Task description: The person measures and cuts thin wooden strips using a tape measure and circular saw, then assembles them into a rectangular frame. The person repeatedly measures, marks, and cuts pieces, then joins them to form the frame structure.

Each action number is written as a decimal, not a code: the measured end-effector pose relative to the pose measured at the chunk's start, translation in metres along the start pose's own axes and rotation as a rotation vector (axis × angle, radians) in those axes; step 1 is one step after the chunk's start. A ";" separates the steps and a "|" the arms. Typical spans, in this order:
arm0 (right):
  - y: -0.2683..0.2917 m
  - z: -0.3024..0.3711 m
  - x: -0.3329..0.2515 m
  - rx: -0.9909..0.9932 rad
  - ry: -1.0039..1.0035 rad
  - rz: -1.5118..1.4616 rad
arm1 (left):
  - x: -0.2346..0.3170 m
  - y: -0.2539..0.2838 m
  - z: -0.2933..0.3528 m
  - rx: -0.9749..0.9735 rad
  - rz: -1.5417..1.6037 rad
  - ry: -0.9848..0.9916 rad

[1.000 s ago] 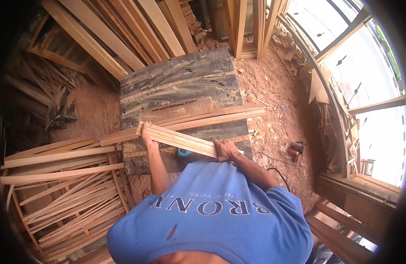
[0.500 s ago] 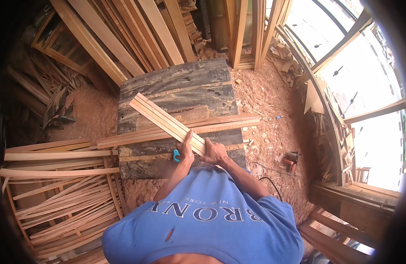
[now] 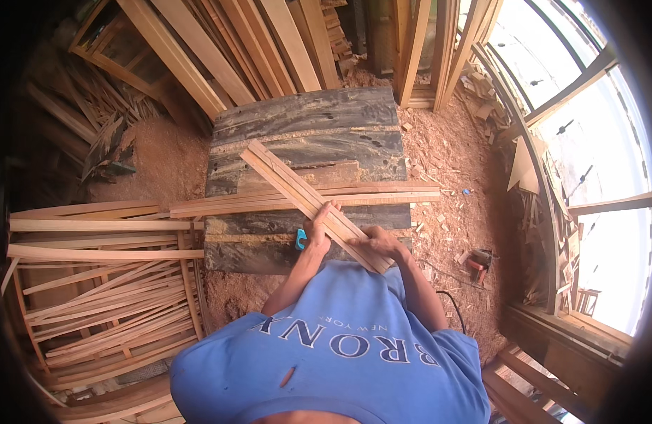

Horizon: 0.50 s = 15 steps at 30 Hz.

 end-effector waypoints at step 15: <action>0.032 0.042 0.023 -0.030 -0.169 -0.193 | 0.018 -0.011 0.006 -0.084 0.051 -0.039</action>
Point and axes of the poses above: each hand's wrist, its own z-axis away from the middle knuckle, its own y-axis out of the back of the hand, x = y × z, the point moved 2 cm from there along -z, towards the middle knuckle, and after that the axes turned 10 degrees about x, right-handed, at the moved point
